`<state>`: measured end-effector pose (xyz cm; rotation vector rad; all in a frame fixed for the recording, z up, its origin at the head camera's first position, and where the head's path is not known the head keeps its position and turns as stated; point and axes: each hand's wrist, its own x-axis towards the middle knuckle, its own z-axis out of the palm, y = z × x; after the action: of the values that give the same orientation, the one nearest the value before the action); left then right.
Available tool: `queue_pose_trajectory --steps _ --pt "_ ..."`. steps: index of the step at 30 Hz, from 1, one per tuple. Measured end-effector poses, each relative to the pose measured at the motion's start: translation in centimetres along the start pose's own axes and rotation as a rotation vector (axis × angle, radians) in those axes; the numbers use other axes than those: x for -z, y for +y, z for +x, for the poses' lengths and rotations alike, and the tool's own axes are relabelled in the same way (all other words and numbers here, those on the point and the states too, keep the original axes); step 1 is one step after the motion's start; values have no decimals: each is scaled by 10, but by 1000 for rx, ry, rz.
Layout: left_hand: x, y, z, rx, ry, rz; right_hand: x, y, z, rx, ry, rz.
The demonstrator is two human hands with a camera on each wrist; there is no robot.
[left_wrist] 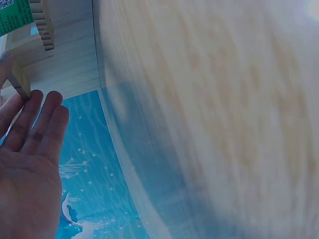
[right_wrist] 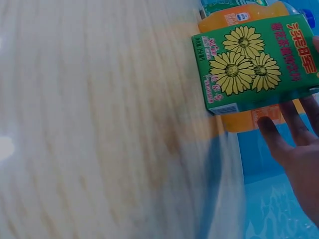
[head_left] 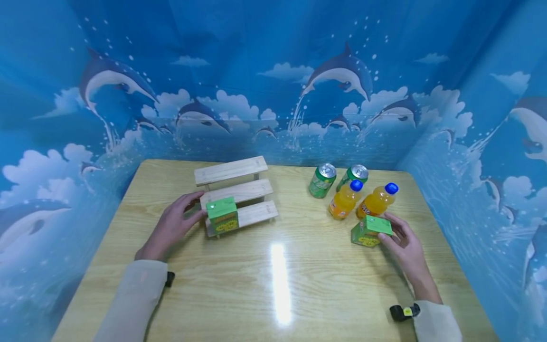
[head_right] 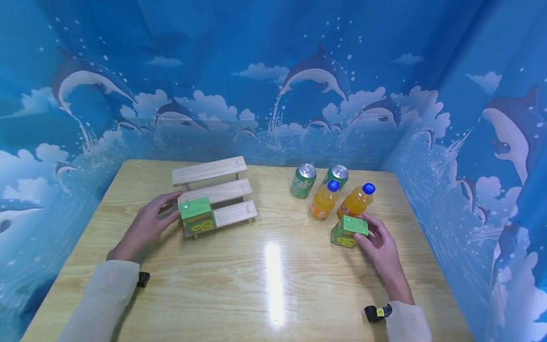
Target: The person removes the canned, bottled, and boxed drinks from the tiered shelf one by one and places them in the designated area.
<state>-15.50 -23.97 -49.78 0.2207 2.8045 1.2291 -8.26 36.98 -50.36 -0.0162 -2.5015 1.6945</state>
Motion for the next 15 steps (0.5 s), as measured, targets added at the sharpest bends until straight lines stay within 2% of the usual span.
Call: queue_pose_trajectory --steps 3,11,15 --pt "0 0 -1 3 0 -1 1 -4 1 30 -7 1" --pt "0 1 -1 16 -1 -1 1 -20 7 152 20 -133" --pt "0 -1 -1 8 -2 -2 0 -26 12 210 26 -164"
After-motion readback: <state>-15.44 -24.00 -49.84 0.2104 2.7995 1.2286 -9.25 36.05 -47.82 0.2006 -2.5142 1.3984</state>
